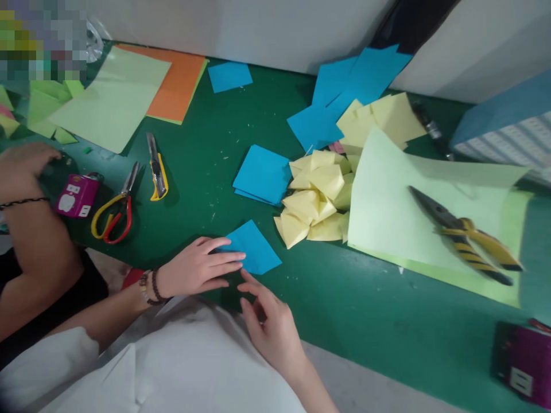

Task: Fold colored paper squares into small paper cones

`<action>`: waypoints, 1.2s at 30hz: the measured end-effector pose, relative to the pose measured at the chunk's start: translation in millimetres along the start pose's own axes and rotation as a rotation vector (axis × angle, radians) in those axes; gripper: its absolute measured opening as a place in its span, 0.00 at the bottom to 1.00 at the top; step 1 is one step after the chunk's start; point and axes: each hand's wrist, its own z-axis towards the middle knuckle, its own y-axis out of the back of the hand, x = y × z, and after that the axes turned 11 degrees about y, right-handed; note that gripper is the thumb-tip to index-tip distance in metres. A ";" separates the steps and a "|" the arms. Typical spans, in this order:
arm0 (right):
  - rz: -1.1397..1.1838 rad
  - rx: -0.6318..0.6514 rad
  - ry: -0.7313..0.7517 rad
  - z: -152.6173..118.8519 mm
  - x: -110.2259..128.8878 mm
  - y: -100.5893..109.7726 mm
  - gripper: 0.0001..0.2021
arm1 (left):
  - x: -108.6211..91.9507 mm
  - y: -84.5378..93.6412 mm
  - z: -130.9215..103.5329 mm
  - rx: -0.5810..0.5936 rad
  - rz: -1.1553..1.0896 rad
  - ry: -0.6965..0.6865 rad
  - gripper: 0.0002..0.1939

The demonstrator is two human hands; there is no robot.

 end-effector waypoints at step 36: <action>-0.790 -0.139 0.379 43.3 -10.6 -36.9 0.16 | 7.3 -3.8 1.0 0.024 -0.132 0.053 0.33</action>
